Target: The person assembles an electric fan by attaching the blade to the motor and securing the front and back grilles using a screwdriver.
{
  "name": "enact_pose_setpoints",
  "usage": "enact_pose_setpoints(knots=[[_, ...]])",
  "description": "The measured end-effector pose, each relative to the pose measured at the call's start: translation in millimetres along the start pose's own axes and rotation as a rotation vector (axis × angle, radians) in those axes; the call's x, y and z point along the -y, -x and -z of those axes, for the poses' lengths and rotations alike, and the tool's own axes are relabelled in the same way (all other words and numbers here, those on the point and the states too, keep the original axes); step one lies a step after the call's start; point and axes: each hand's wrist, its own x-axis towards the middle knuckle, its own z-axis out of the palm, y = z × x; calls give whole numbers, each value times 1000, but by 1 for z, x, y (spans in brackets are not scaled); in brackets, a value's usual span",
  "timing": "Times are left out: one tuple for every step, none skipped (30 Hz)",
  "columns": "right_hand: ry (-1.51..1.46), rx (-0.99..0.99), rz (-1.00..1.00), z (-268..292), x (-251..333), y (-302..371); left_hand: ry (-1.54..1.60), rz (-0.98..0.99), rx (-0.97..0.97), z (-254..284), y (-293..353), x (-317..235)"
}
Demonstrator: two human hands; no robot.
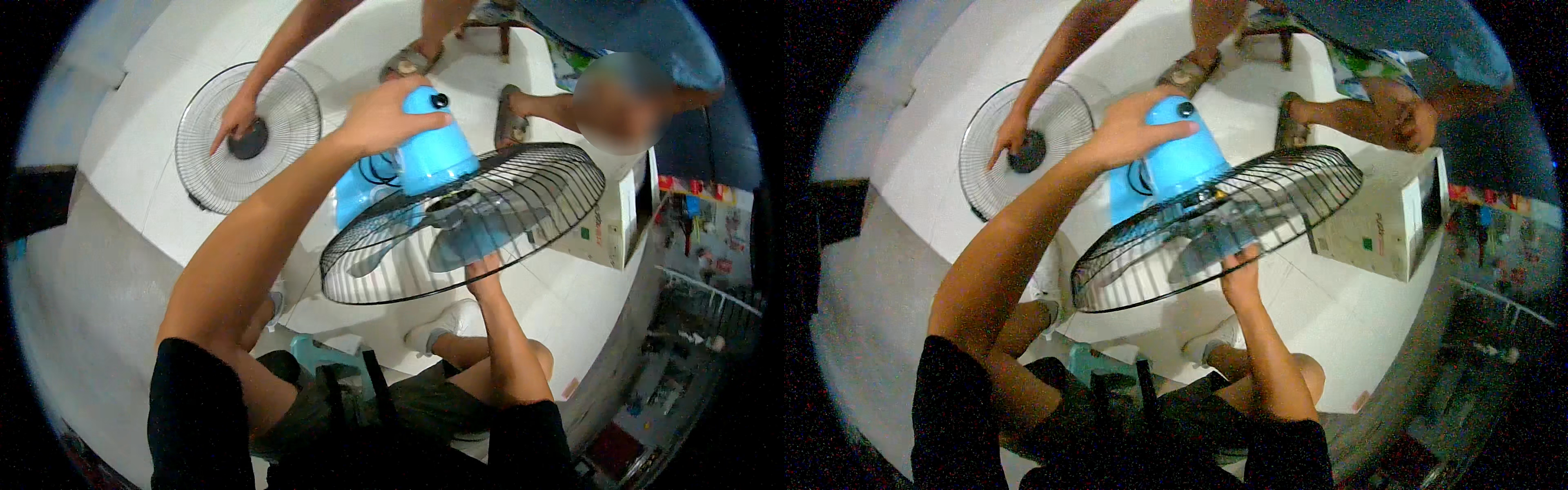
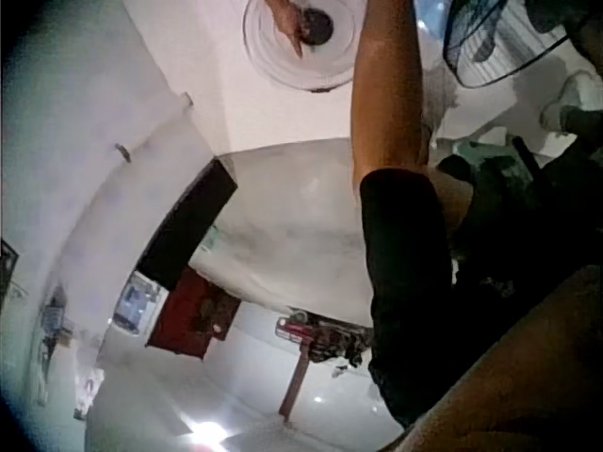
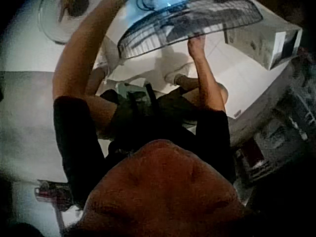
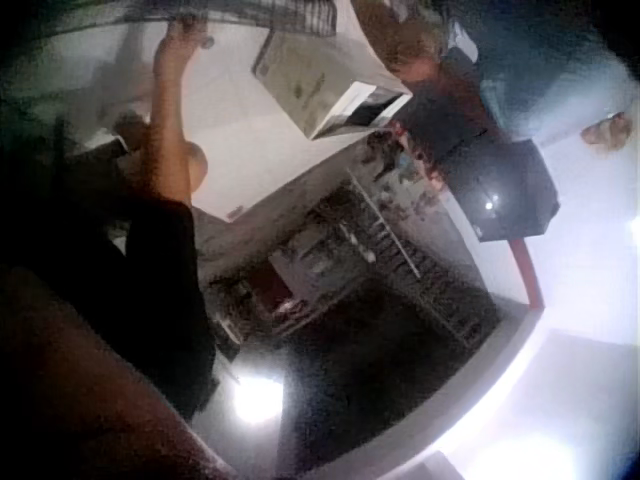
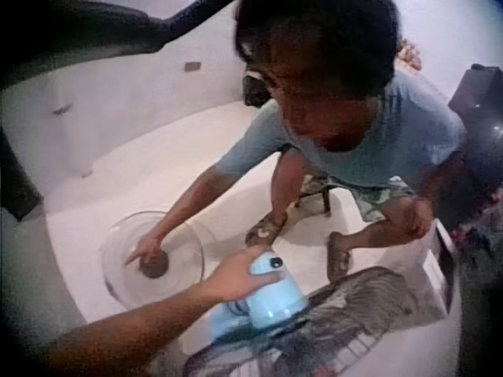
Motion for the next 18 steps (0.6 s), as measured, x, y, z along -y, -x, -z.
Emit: enact_pose_setpoints(knots=[[114, 22, -46, 7, -22, 8, 2, -7, 12, 3, 0, -1], [218, 52, -85, 6, -32, 12, -11, -23, 14, 1, -2, 3], [241, 29, -16, 5, -22, 10, -26, -37, 16, -2, -5, 7], [264, -3, 51, 7, -11, 8, -65, 15, 42, -2, -3, -2], [318, 31, 73, 25, -36, 12, -82, 45, 72, -7, -7, -17], [368, 64, 97, 34, -62, 17, -94, 49, 53, -13, -13, -19], [312, -93, 164, 19, -60, 17, -116, 22, 75, -14, -14, -8], [283, -75, 188, 1, -36, 7, -139, -3, 96, -9, -8, -1], [-87, -104, -63, -10, -10, -2, -165, 13, 73, -4, -1, 7], [-439, -134, -322, -14, 22, -9, -168, 38, -26, -2, 4, 8], [-489, -137, -281, -15, 44, -12, -167, 58, -119, -1, 9, 2], [-497, -132, -271, -13, 48, -12, -178, 55, -127, 4, 11, -4], [-457, -64, -267, -8, 50, -12, -197, 10, -163, 11, 13, -14], [-417, 7, -262, -5, 53, -12, -217, -33, -200, 18, 17, -23], [-422, 37, -233, -8, 52, -8, -232, -32, -207, 24, 23, -32], [-427, 40, -226, -7, 54, -5, -210, -58, -207, 28, 31, -50], [-353, 100, -241, -6, 57, -1, -188, -82, -211, 31, 41, -68], [-277, 161, -256, -6, 57, 4, -193, -79, -220, 33, 53, -85]])
